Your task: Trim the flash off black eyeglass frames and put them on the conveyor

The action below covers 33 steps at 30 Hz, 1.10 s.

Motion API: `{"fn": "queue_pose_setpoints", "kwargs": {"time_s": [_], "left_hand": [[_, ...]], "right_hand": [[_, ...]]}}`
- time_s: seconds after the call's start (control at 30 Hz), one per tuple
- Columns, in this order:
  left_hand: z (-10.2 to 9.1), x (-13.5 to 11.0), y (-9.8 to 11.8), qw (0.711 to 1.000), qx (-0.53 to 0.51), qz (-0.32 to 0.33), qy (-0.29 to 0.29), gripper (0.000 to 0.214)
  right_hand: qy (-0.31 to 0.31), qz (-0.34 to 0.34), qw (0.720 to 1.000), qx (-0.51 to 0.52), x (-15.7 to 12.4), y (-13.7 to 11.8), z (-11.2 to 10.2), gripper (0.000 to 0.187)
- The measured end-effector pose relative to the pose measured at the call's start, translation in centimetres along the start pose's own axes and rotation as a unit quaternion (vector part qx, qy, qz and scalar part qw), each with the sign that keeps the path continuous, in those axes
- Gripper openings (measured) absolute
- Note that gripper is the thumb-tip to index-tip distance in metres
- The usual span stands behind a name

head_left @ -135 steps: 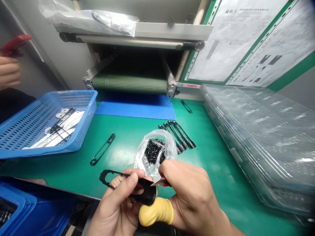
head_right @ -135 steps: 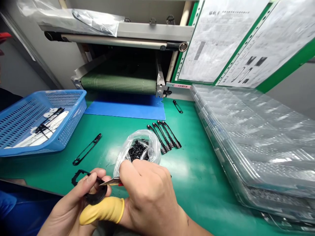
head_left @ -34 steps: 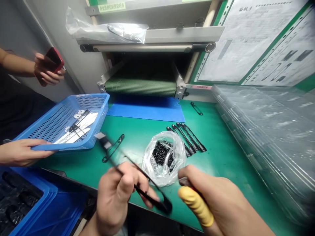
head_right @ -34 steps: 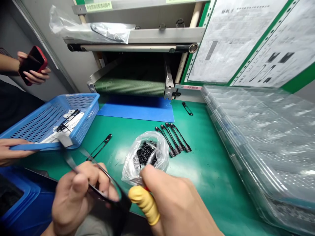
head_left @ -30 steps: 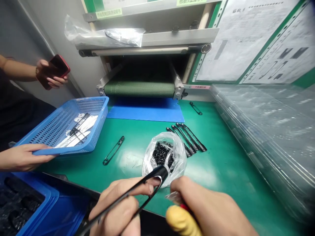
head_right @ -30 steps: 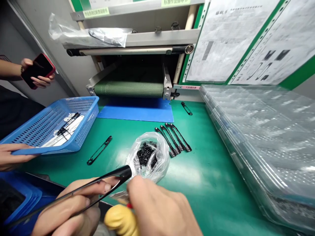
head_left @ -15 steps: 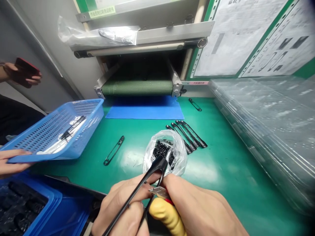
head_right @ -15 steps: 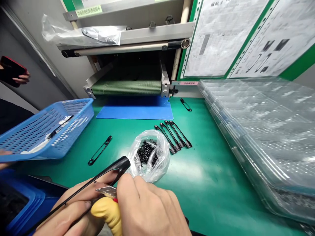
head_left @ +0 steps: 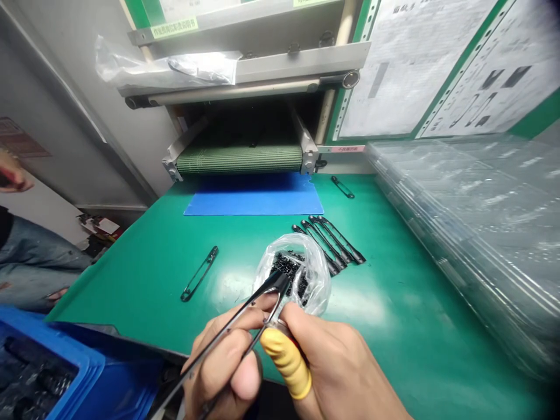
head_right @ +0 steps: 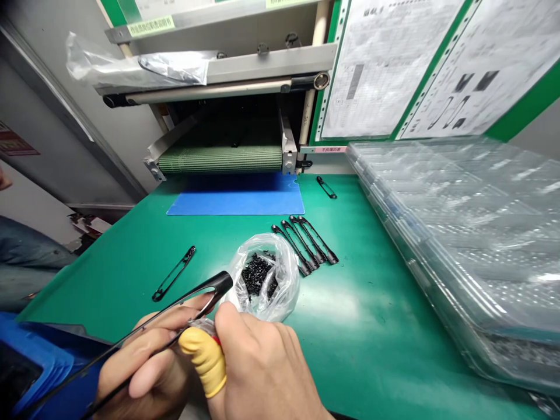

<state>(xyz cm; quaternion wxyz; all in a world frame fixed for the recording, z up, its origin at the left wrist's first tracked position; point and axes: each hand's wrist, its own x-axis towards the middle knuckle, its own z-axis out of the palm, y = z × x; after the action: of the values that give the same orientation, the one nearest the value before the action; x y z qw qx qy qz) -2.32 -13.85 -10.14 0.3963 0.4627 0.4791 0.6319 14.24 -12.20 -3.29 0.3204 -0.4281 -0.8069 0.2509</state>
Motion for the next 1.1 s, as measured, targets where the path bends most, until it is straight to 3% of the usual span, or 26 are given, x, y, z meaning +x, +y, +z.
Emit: {"fn": "queue_pose_setpoints", "kwargs": {"time_s": [0.07,0.1,0.17,0.23,0.3,0.37,0.4,0.43,0.53,0.63,0.77,0.93,1.0,1.1], "left_hand": [[1.2,0.9,1.4,0.991,-0.018,0.118,0.063,0.034],[1.8,1.4,2.2,0.987,-0.035,0.145,0.062,0.028],[2.9,2.4,3.6,0.992,-0.074,0.100,-0.021,0.029],[3.2,3.6,4.4,0.990,-0.069,0.003,-0.120,0.036],[2.6,5.0,4.5,0.984,0.025,-0.056,-0.167,0.038],[0.6,6.7,4.1,0.963,0.200,-0.061,-0.169,0.033],[-0.7,7.5,3.8,0.938,0.302,-0.057,-0.158,0.030],[-2.2,8.2,3.4,0.905,0.398,-0.055,-0.139,0.029],[-6.5,9.9,2.1,0.811,0.573,-0.078,-0.092,0.037],[-8.6,10.7,0.9,0.792,0.593,-0.092,-0.114,0.030],[-9.1,11.1,0.3,0.782,0.600,-0.092,-0.143,0.024],[-9.1,12.7,1.0,0.776,0.616,-0.059,-0.120,0.022],[-7.8,14.8,1.4,0.782,0.611,-0.021,-0.124,0.022],[-3.4,20.2,2.2,0.793,0.591,0.052,-0.137,0.024]], "right_hand": [[0.021,0.069,0.993,0.093,0.4,0.2,-0.3,0.017],[0.020,0.105,0.982,0.158,0.6,0.3,-0.5,0.022],[-0.022,0.161,0.942,0.294,1.0,0.5,-0.9,0.032],[-0.061,0.186,0.910,0.365,1.4,1.2,-1.3,0.038],[-0.032,0.188,0.934,0.304,1.5,3.0,-2.2,0.039],[0.042,0.189,0.976,0.098,1.6,5.9,-3.7,0.035],[0.058,0.199,0.977,-0.048,1.6,7.6,-4.6,0.029],[0.075,0.242,0.947,-0.197,1.6,9.4,-5.5,0.027],[0.084,0.304,0.902,-0.295,1.6,13.9,-7.4,0.021],[0.049,0.318,0.891,-0.321,1.2,16.0,-7.8,0.020],[0.008,0.321,0.891,-0.321,0.6,16.6,-7.4,0.019],[0.028,0.331,0.907,-0.259,0.6,18.5,-8.2,0.016],[0.046,0.345,0.909,-0.229,0.7,19.6,-8.6,0.020],[0.079,0.370,0.905,-0.193,0.4,21.2,-8.8,0.015]]}}
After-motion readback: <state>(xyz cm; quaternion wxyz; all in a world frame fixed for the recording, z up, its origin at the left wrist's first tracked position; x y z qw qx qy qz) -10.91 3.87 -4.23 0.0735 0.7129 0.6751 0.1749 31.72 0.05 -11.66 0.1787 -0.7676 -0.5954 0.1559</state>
